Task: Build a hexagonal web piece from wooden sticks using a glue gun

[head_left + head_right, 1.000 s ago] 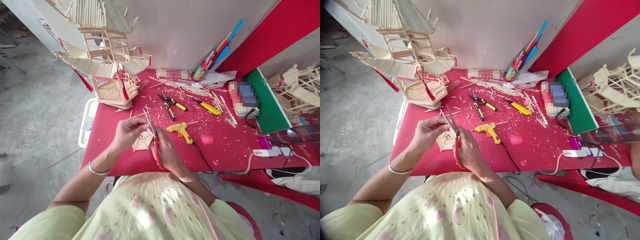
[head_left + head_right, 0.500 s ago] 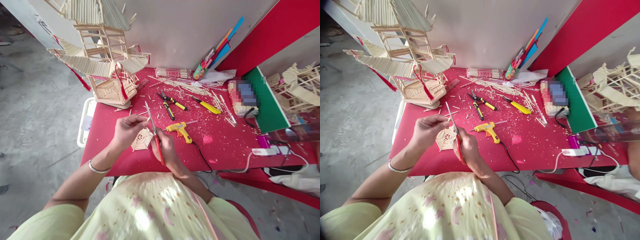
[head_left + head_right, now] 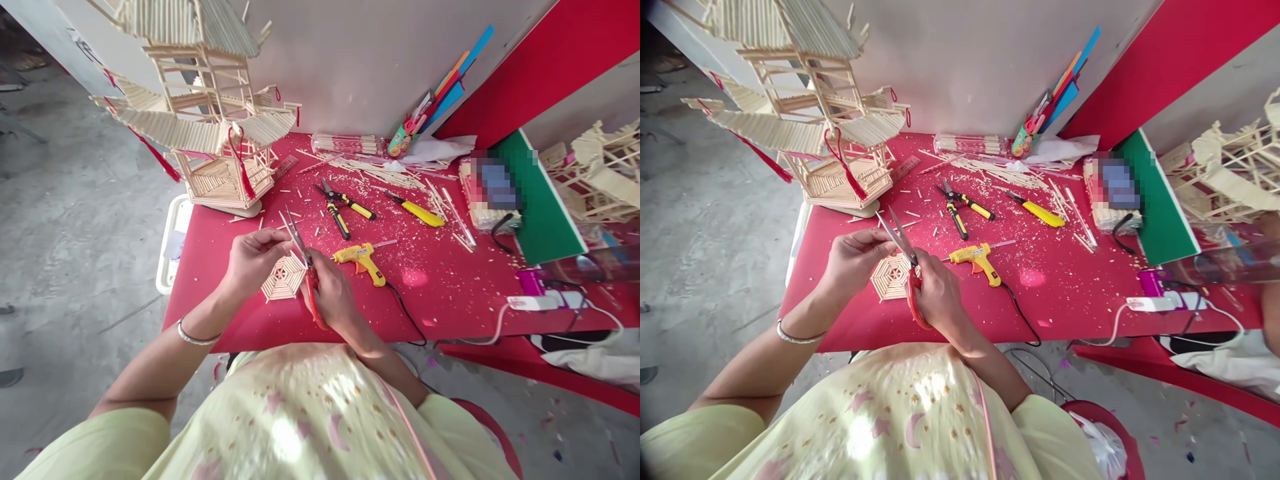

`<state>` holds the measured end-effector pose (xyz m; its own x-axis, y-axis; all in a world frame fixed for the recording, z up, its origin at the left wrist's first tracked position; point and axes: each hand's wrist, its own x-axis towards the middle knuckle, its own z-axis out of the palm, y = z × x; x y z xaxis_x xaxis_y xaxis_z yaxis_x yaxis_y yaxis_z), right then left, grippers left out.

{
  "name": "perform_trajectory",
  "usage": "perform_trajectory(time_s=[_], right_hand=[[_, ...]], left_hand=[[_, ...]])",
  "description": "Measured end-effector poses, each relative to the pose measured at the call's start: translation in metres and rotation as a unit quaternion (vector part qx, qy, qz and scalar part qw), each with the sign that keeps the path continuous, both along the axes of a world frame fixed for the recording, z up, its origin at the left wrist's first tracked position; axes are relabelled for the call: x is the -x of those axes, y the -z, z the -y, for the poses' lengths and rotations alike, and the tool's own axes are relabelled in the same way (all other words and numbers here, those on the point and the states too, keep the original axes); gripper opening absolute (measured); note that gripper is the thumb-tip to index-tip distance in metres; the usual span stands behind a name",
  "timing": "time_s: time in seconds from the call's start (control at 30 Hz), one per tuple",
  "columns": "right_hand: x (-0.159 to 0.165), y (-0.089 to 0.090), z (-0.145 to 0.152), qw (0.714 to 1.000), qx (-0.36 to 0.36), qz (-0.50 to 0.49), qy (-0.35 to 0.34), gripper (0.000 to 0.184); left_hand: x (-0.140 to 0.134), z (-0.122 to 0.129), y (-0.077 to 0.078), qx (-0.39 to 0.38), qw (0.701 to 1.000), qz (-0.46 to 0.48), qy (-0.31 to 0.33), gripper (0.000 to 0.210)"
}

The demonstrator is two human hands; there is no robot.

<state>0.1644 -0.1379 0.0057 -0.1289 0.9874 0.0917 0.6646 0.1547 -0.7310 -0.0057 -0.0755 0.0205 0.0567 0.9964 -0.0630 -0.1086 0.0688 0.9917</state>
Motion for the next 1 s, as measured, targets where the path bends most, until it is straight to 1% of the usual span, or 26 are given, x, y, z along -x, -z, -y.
perform_trajectory(time_s=[0.2, 0.3, 0.4, 0.47, 0.53, 0.67, 0.73, 0.87, 1.0], right_hand=[[0.000, -0.006, 0.002, 1.000, 0.007, 0.006, -0.003, 0.045], [0.000, -0.008, 0.002, 1.000, 0.004, 0.027, 0.000, 0.041], [0.000, -0.009, 0.003, 0.999, 0.017, 0.050, 0.011, 0.036], [0.001, -0.008, 0.003, 0.998, 0.032, 0.046, 0.013, 0.035], [0.001, -0.007, 0.003, 0.999, 0.040, 0.029, 0.006, 0.036], [0.000, -0.007, 0.000, 1.000, 0.006, 0.030, -0.007, 0.045], [0.000, -0.008, -0.001, 0.999, -0.008, 0.043, -0.007, 0.046], [-0.001, -0.010, -0.001, 0.999, -0.001, 0.054, -0.007, 0.040], [-0.001, -0.011, -0.001, 0.998, 0.010, 0.069, -0.008, 0.032]], left_hand=[[-0.002, 0.001, -0.001, 0.007, 1.000, 0.015, -0.010, 0.029], [-0.001, 0.002, -0.003, -0.011, 1.000, -0.017, -0.006, 0.026], [0.001, 0.003, -0.005, -0.047, 0.997, -0.062, -0.007, 0.020], [0.002, 0.004, -0.005, -0.066, 0.994, -0.081, -0.014, 0.015], [0.001, 0.005, -0.005, -0.067, 0.994, -0.079, -0.021, 0.014], [0.000, 0.004, -0.007, -0.044, 0.997, -0.056, -0.026, 0.018], [0.000, 0.003, -0.010, -0.047, 0.996, -0.069, -0.023, 0.018], [0.003, 0.002, -0.015, -0.071, 0.992, -0.102, -0.019, 0.018], [0.005, 0.003, -0.016, -0.076, 0.989, -0.123, -0.022, 0.016]])
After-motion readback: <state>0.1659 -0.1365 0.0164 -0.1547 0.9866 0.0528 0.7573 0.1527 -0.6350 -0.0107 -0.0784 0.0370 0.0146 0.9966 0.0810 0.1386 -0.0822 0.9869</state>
